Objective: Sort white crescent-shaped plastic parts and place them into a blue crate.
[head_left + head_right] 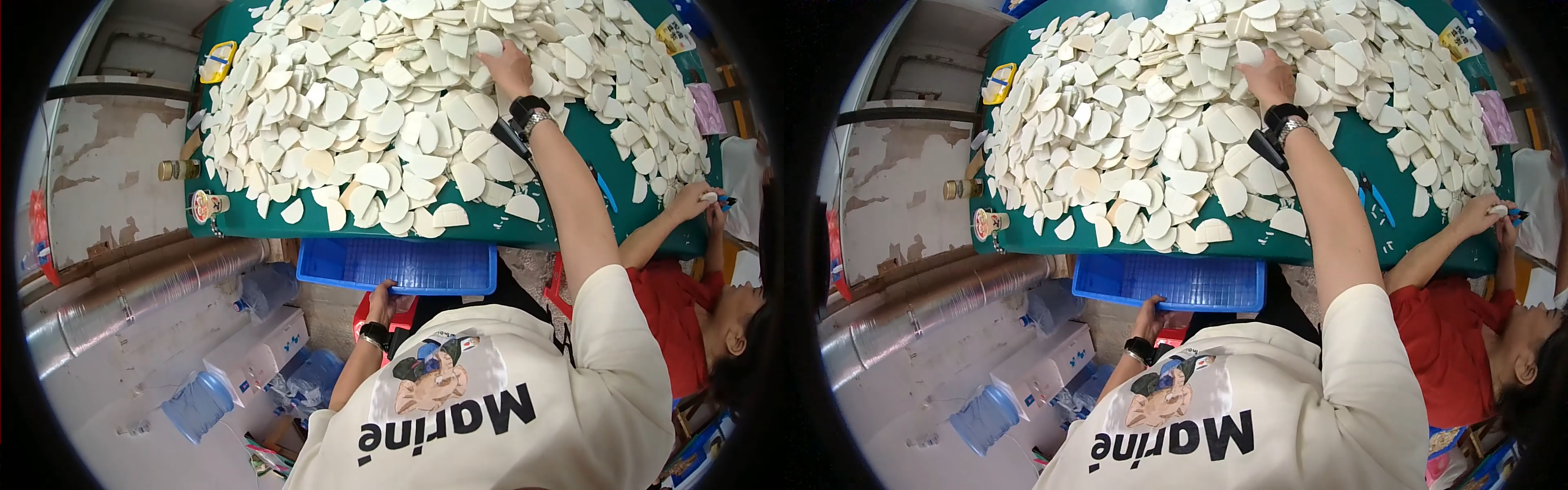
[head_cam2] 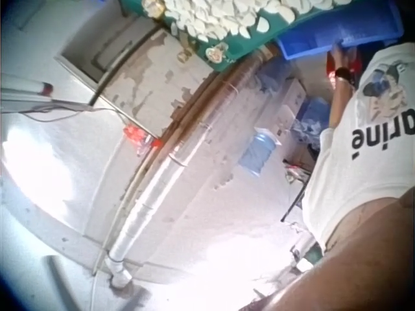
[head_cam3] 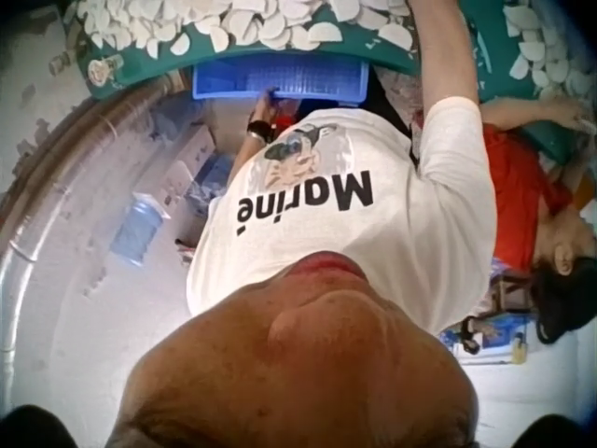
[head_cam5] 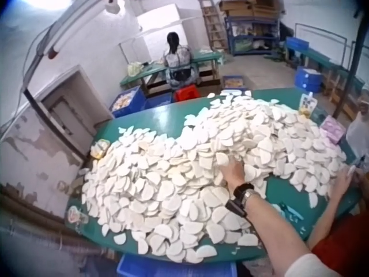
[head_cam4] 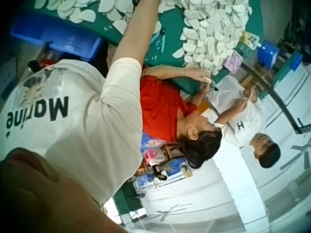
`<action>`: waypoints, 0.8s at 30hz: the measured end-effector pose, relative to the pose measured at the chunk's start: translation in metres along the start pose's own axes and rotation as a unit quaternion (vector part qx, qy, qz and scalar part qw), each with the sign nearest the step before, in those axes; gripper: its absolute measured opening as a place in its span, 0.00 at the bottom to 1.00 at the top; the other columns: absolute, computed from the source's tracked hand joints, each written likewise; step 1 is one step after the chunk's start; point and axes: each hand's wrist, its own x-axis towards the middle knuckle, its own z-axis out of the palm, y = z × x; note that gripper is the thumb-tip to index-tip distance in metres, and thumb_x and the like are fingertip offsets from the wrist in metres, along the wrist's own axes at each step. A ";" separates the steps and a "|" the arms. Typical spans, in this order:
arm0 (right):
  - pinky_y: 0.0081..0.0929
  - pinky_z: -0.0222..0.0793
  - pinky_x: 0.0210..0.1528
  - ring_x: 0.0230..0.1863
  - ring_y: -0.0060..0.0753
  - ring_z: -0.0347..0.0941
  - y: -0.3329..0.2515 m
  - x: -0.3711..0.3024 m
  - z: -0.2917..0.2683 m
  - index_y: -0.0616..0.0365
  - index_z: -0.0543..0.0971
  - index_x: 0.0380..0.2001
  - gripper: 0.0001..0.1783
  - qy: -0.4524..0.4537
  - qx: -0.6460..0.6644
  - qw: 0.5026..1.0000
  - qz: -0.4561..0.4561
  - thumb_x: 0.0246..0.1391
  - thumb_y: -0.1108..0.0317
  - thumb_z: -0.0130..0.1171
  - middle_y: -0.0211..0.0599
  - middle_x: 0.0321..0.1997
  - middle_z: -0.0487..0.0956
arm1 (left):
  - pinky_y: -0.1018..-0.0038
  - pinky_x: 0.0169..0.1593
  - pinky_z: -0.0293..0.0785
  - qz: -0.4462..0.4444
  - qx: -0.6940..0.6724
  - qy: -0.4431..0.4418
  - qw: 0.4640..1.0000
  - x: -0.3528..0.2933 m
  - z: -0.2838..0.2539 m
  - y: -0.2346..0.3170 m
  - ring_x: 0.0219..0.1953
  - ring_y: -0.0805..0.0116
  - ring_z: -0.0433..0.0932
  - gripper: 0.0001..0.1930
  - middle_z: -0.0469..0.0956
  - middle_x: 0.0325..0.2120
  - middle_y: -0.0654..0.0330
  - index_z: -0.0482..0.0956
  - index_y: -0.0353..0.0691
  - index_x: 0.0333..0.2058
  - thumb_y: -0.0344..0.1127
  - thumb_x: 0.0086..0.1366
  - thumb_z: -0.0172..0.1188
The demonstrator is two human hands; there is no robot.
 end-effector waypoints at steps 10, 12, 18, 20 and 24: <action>0.41 0.64 0.49 0.49 0.51 0.69 0.030 -0.029 -0.085 0.61 0.68 0.50 0.29 0.235 -0.287 0.927 -0.055 0.51 0.52 0.59 0.51 0.47 0.73 | 0.57 0.36 0.83 0.031 -0.080 0.018 0.996 0.014 -0.010 -0.006 0.32 0.50 0.79 0.10 0.74 0.32 0.46 0.68 0.24 0.36 0.24 0.56 0.53; 0.40 0.63 0.51 0.50 0.49 0.67 0.021 -0.059 -0.060 0.62 0.70 0.49 0.27 0.128 -0.243 0.943 -0.186 0.49 0.57 0.61 0.49 0.49 0.71 | 0.55 0.36 0.83 0.021 -0.073 0.024 0.997 0.010 -0.005 -0.002 0.34 0.49 0.78 0.11 0.74 0.34 0.45 0.68 0.24 0.37 0.23 0.55 0.53; 0.37 0.65 0.46 0.43 0.44 0.68 -0.004 -0.129 0.004 0.65 0.75 0.39 0.18 0.001 -0.134 0.933 -0.335 0.45 0.66 0.61 0.45 0.39 0.72 | 0.53 0.38 0.82 0.015 -0.070 0.041 0.997 0.008 -0.003 0.000 0.36 0.48 0.77 0.12 0.73 0.35 0.45 0.67 0.24 0.39 0.23 0.55 0.53; 0.36 0.65 0.45 0.42 0.43 0.68 -0.003 -0.124 0.014 0.68 0.75 0.37 0.17 0.009 -0.187 0.912 -0.365 0.45 0.67 0.59 0.45 0.37 0.72 | 0.53 0.39 0.82 0.010 -0.078 0.027 0.997 0.016 -0.012 -0.005 0.36 0.48 0.77 0.13 0.73 0.35 0.44 0.67 0.24 0.39 0.23 0.56 0.53; 0.29 0.68 0.41 0.40 0.39 0.70 -0.005 -0.123 0.017 0.70 0.75 0.33 0.13 0.011 -0.325 0.851 -0.414 0.44 0.72 0.53 0.46 0.33 0.73 | 0.54 0.38 0.83 0.002 -0.088 0.010 0.996 0.013 -0.014 -0.004 0.34 0.49 0.77 0.13 0.73 0.35 0.45 0.67 0.24 0.39 0.23 0.55 0.53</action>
